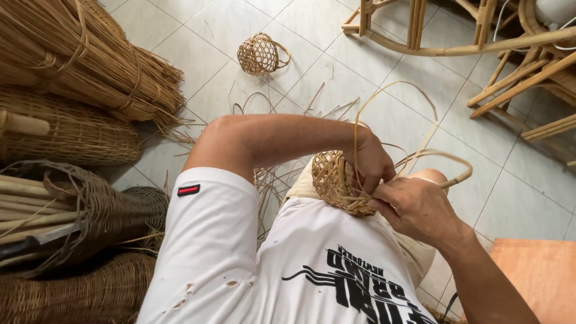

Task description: The person weaves a small basket by hand, threading thin wooden strips through the structure and pulling them tight to form the body and handle.

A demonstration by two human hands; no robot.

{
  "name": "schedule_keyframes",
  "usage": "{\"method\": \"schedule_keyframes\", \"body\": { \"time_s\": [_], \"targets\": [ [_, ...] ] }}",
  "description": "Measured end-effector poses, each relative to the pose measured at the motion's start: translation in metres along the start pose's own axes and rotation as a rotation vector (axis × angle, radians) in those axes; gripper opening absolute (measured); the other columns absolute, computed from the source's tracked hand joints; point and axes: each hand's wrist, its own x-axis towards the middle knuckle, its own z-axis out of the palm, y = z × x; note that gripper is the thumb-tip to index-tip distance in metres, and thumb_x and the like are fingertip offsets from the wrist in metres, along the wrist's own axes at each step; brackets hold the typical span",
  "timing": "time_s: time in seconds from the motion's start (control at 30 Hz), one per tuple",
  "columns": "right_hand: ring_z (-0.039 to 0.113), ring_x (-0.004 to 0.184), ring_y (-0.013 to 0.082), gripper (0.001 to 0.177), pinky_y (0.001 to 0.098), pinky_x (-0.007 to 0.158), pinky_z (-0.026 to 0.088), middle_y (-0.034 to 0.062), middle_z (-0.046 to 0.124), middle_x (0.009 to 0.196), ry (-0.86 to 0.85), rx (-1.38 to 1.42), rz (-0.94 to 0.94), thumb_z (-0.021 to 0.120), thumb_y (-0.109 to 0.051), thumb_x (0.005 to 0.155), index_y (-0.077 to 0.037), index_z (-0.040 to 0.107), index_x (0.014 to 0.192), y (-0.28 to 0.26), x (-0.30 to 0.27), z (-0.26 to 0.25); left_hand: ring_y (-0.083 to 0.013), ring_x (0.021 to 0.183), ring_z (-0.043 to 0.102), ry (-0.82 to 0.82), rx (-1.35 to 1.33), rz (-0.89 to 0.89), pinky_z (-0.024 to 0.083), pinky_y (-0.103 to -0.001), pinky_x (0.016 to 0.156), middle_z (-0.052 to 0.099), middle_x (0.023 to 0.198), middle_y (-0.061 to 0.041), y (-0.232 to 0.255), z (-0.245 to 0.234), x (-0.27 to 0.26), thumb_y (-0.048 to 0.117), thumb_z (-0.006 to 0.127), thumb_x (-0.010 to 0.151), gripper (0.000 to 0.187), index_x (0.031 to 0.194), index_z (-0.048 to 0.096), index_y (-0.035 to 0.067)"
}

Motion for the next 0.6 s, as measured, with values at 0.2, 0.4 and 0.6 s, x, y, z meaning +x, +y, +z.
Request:
{"method": "schedule_keyframes", "body": {
  "time_s": [0.2,0.4,0.6],
  "targets": [
    [0.072,0.072,0.0181,0.015,0.033,0.064,0.058,-0.005,0.063,0.064,-0.022,0.059,0.059,0.075,-0.032,0.087,-0.025,0.062,0.083,0.004,-0.004,0.004,-0.0217,0.062,0.064,0.063,0.14,-0.098,0.048,-0.033,0.055,0.062,0.068,-0.009,0.049,0.023,-0.044,0.003,0.063,0.071,0.019,0.088,0.07,0.003],
    [0.073,0.071,0.0196,0.015,0.0341,0.063,0.059,-0.0043,0.064,0.064,-0.029,0.075,0.082,0.076,-0.031,0.087,-0.024,0.063,0.083,-0.003,-0.001,-0.004,-0.0172,0.061,0.059,-0.037,0.43,-0.111,0.048,-0.029,0.057,0.059,0.066,-0.005,0.034,0.009,-0.021,0.009,0.06,0.074,0.015,0.085,0.07,0.006],
    [0.075,0.075,0.0252,0.007,0.0388,0.067,0.061,-0.0019,0.072,0.072,-0.123,0.125,0.208,0.075,-0.033,0.087,-0.028,0.069,0.087,-0.001,-0.004,-0.006,-0.0254,0.08,0.069,-0.091,0.648,-0.1,0.054,-0.037,0.076,0.07,0.083,-0.011,0.04,0.009,-0.016,0.016,0.059,0.075,0.028,0.097,0.074,0.007]
  ]
}}
